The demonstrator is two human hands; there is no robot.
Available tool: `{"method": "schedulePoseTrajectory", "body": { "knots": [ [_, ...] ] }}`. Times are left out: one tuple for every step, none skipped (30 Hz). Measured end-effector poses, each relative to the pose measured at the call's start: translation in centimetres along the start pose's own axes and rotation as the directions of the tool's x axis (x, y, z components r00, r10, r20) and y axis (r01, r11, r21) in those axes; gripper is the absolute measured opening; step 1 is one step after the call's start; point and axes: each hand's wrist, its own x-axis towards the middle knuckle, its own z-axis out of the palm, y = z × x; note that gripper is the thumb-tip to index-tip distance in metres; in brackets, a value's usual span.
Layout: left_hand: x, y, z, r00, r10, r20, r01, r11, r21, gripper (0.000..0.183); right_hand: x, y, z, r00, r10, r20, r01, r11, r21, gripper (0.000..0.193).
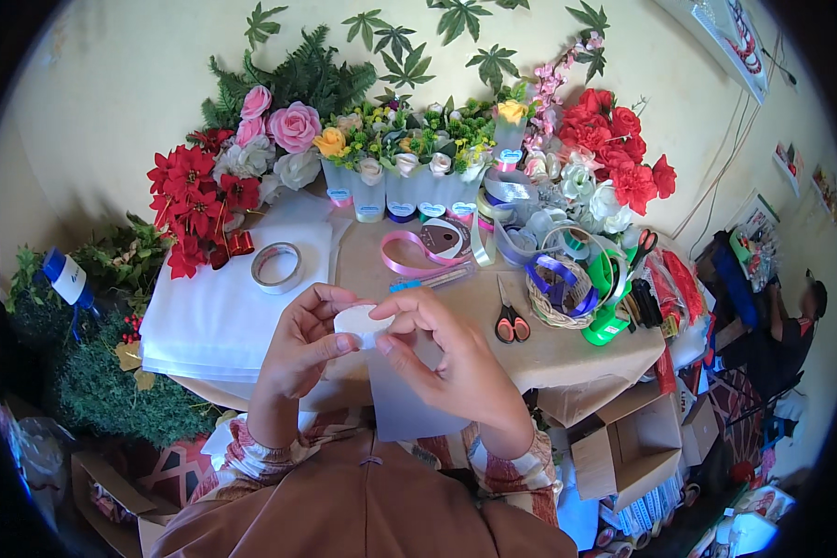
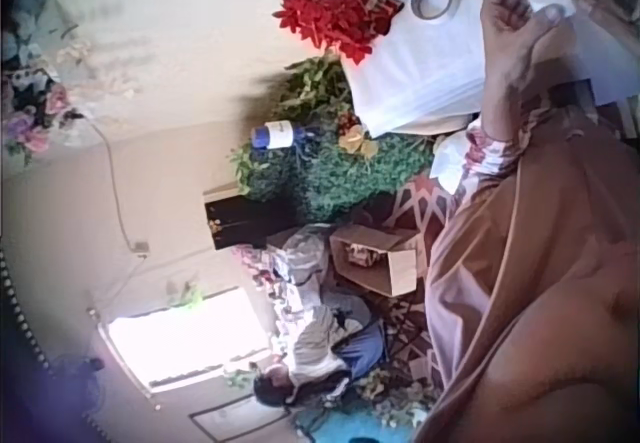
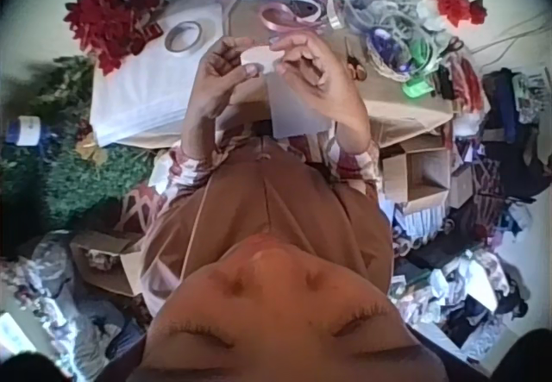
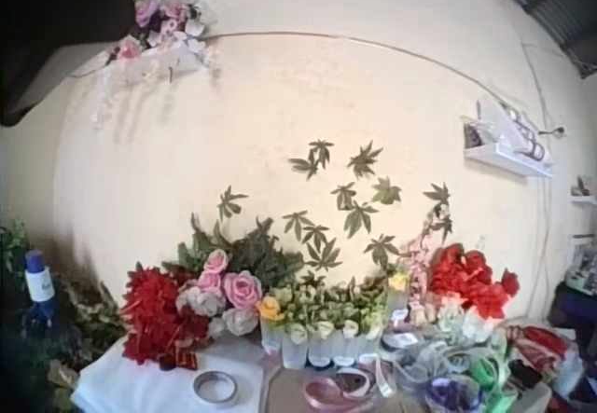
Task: The person wraps a white foam cylinder with a translucent sheet, securing it with tape. They then use scissors to trim the excess sheet around the cylinder's edge. The workspace contains multiple similar wrapped cylinders and floral supplies.
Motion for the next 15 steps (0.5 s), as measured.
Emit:
{"method": "schedulePoseTrajectory", "body": {
  "knots": [
    [0.0,-0.1,0.0,1.000,0.002,-0.007,-0.002,1.000,-0.003,0.042,0.0,0.0,0.1,1.000,-0.007,-0.006,0.006,1.000,-0.013,0.026],
    [0.0,-0.1,0.0,1.000,0.005,-0.011,-0.005,1.000,-0.005,0.041,0.1,0.0,0.1,1.000,-0.014,-0.014,0.013,1.000,-0.027,0.026],
    [0.0,-0.2,0.0,1.000,0.007,-0.015,-0.007,1.000,-0.008,0.040,0.1,-0.1,0.1,1.000,-0.021,-0.022,0.020,0.999,-0.041,0.025],
    [0.0,-0.3,0.1,1.000,0.010,-0.014,-0.011,1.000,-0.030,0.039,0.1,0.0,0.1,1.000,-0.026,-0.008,0.025,0.998,-0.063,0.027],
    [0.0,-0.4,0.1,1.000,0.014,-0.014,-0.015,0.999,-0.050,0.038,-0.1,0.3,0.0,0.999,-0.032,0.005,0.032,0.996,-0.084,0.030],
    [0.0,-0.5,0.1,1.000,0.018,-0.012,-0.019,0.997,-0.071,0.037,-0.2,0.4,0.0,0.999,-0.037,0.018,0.039,0.994,-0.105,0.032],
    [0.0,-0.7,0.0,1.000,0.024,-0.010,-0.024,0.998,-0.066,0.037,-0.2,0.3,0.1,0.999,-0.048,-0.019,0.046,0.992,-0.116,0.030],
    [0.0,-0.9,-0.2,0.999,0.028,-0.015,-0.029,0.998,-0.061,0.036,0.0,0.2,0.3,0.997,-0.056,-0.051,0.050,0.991,-0.122,0.027],
    [0.0,-1.0,-0.3,0.999,0.033,-0.020,-0.034,0.998,-0.055,0.035,0.1,0.2,0.5,0.994,-0.065,-0.082,0.054,0.990,-0.129,0.025],
    [-0.1,-1.0,-0.2,0.999,0.033,-0.034,-0.035,0.998,-0.059,0.034,0.2,0.2,0.5,0.995,-0.060,-0.083,0.049,0.991,-0.125,0.025],
    [-0.1,-1.1,-0.1,0.999,0.033,-0.042,-0.035,0.997,-0.064,0.034,0.1,0.2,0.5,0.995,-0.056,-0.089,0.044,0.991,-0.126,0.025],
    [0.0,-1.1,0.0,0.998,0.033,-0.051,-0.036,0.997,-0.069,0.033,0.1,0.2,0.5,0.994,-0.051,-0.093,0.039,0.991,-0.127,0.024],
    [-0.1,-1.1,0.2,0.998,0.033,-0.056,-0.037,0.996,-0.079,0.032,0.1,0.1,0.5,0.994,-0.045,-0.096,0.031,0.990,-0.137,0.023],
    [-0.1,-1.1,0.4,0.998,0.033,-0.062,-0.038,0.995,-0.088,0.031,0.0,0.0,0.5,0.994,-0.039,-0.099,0.024,0.989,-0.147,0.022],
    [-0.1,-1.1,0.5,0.997,0.033,-0.068,-0.040,0.994,-0.098,0.031,0.0,0.0,0.5,0.994,-0.033,-0.102,0.016,0.988,-0.156,0.021]
  ]
}}
